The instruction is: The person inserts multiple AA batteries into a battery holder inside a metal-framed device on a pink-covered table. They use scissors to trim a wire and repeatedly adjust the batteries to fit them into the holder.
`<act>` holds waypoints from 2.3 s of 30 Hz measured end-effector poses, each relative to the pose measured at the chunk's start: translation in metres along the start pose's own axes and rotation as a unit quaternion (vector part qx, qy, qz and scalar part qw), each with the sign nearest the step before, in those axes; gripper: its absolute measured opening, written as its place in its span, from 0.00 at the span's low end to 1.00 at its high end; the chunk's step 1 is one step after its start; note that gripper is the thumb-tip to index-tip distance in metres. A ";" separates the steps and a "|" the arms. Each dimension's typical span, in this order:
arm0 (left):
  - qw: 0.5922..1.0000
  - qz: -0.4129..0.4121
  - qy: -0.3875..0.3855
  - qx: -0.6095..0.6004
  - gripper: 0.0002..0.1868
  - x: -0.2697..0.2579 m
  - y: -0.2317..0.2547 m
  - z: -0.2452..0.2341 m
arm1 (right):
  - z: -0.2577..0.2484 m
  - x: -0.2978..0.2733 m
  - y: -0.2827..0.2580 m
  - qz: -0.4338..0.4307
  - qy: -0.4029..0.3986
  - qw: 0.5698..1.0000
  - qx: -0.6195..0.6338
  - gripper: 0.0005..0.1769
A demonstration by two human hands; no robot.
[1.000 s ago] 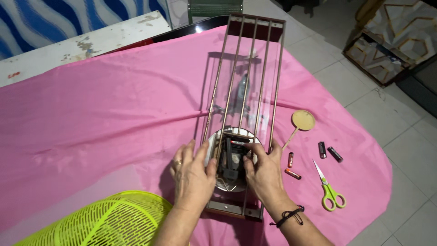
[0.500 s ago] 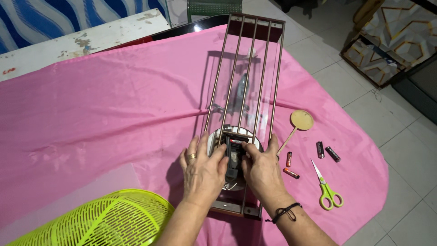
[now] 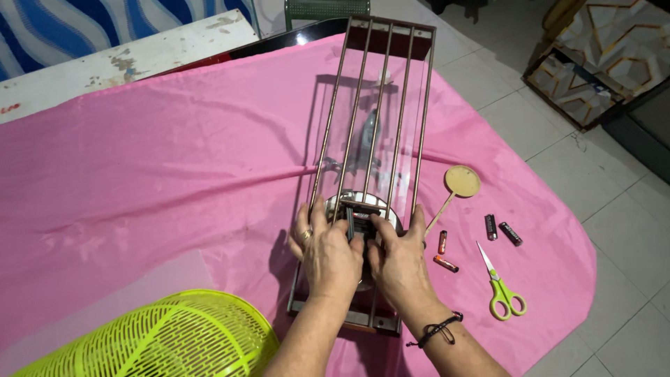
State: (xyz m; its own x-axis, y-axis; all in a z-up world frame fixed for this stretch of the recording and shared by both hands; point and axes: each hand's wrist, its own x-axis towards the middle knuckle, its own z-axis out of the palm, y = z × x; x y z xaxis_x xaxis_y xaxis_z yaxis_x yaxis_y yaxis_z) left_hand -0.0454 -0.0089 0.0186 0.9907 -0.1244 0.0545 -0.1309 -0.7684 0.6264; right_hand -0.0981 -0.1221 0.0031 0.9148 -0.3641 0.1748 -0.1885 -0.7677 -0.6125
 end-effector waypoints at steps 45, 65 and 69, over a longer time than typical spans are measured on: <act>0.981 0.154 0.039 -0.110 0.16 0.001 -0.049 0.000 | 0.003 -0.007 0.000 -0.110 0.002 0.988 -0.105 0.30; 0.976 -0.045 -0.074 -0.200 0.37 0.007 -0.058 -0.021 | -0.012 -0.018 0.001 0.136 0.027 0.982 0.127 0.44; 0.972 -0.049 -0.086 -0.213 0.36 0.008 -0.051 -0.024 | -0.021 -0.010 0.006 0.168 0.019 0.974 0.150 0.43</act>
State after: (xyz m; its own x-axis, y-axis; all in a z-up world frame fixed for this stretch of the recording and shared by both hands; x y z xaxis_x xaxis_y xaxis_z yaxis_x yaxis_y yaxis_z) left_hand -0.0304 0.0441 0.0054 0.9723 -0.1951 -0.1286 0.0263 -0.4558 0.8897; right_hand -0.1157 -0.1345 0.0135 0.8047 -0.5916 -0.0499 -0.3569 -0.4149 -0.8369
